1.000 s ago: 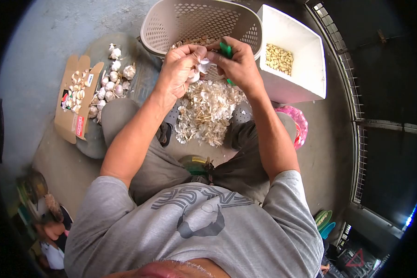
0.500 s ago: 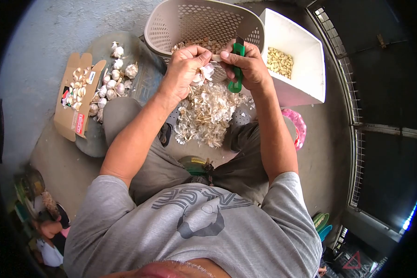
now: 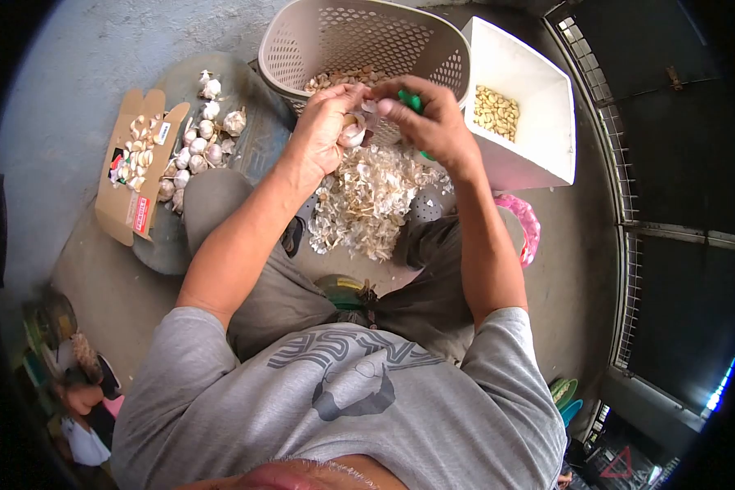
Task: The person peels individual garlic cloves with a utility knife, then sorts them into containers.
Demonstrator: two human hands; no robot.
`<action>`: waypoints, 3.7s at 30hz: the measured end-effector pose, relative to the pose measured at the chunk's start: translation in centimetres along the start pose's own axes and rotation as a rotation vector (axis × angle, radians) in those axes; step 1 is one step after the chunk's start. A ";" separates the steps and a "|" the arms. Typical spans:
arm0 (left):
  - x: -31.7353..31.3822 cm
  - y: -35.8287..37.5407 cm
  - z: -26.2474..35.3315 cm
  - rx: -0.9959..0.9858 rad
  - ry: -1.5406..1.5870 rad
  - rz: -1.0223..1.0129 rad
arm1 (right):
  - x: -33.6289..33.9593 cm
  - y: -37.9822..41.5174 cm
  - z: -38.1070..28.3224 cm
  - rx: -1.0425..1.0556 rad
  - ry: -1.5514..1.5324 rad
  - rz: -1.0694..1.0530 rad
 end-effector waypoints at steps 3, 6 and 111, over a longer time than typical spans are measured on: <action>0.0 -0.1 0.0 -0.040 -0.003 0.047 | -1.7 -0.3 -0.2 0.237 0.157 0.042; -0.8 0.4 -0.2 -0.041 -0.095 0.041 | -1.0 -0.1 0.6 -0.004 0.114 0.003; -1.7 0.8 1.1 -0.377 0.044 0.159 | -2.9 -2.5 0.7 0.200 0.120 0.348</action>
Point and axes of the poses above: each hand's wrist, its own y-axis away from the middle knuckle, its own x-axis out of the back of the hand, z = x × y, the point moved 7 cm from there along -y, towards the middle knuckle, and after that the axes turned 5 degrees about z, right-handed, at the moved point
